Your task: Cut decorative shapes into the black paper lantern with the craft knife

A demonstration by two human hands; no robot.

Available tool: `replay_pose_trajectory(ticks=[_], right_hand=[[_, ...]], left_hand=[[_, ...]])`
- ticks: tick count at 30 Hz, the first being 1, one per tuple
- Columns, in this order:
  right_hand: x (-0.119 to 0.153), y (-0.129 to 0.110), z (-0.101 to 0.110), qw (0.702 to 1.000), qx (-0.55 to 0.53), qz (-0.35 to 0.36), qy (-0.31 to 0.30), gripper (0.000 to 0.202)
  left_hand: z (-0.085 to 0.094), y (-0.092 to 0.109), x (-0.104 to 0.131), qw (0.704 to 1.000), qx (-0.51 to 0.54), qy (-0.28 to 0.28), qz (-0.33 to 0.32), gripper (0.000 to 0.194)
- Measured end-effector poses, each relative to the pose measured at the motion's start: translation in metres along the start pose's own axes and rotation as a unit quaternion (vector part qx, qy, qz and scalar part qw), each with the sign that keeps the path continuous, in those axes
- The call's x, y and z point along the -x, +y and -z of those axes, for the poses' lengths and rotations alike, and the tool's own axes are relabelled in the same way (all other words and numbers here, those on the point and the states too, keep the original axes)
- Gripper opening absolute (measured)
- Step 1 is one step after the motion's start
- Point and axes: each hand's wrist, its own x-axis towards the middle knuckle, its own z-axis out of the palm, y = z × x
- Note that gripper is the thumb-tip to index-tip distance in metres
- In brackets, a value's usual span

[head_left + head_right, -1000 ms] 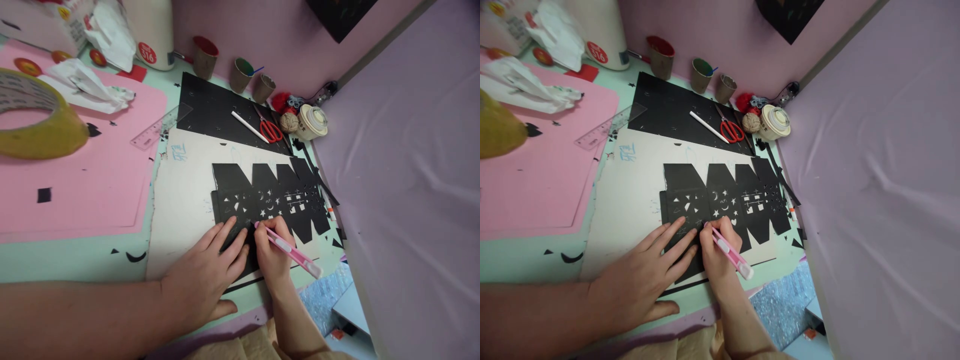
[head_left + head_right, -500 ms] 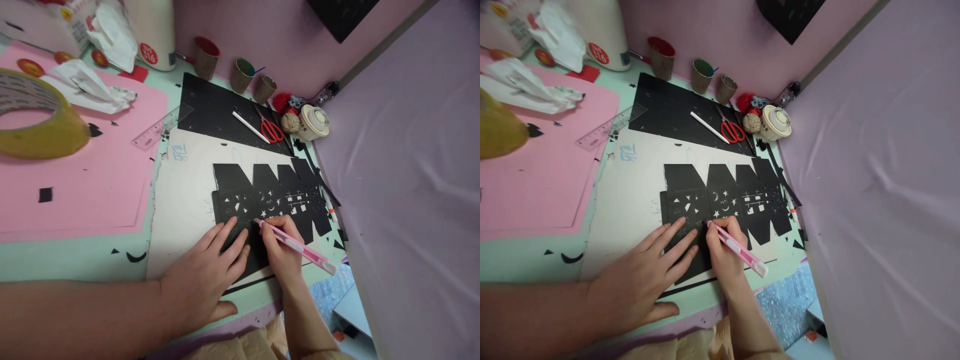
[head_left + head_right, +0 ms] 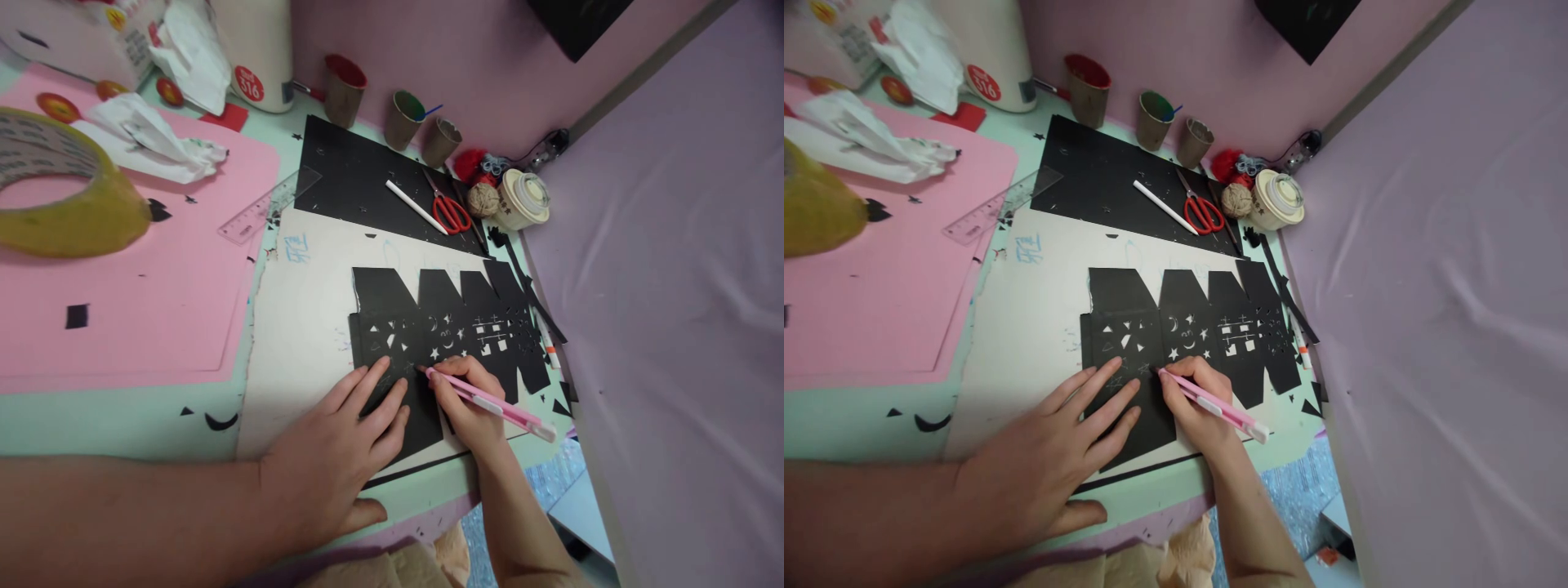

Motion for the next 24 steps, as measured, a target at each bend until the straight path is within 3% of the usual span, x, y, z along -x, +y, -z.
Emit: replay_pose_trajectory(ticks=[17,24], right_hand=[[-0.0004,0.0027,-0.001,0.999,0.023,0.042,-0.024,0.011],[0.0003,0.0071,0.0007,0.99,0.053,0.1,-0.082,0.018]], left_hand=[[-0.0068,-0.0076,0.0019,0.999,0.006,0.022,-0.042,0.083],[-0.0068,-0.0088,0.0009,0.998,0.003,0.03,-0.047,0.083]])
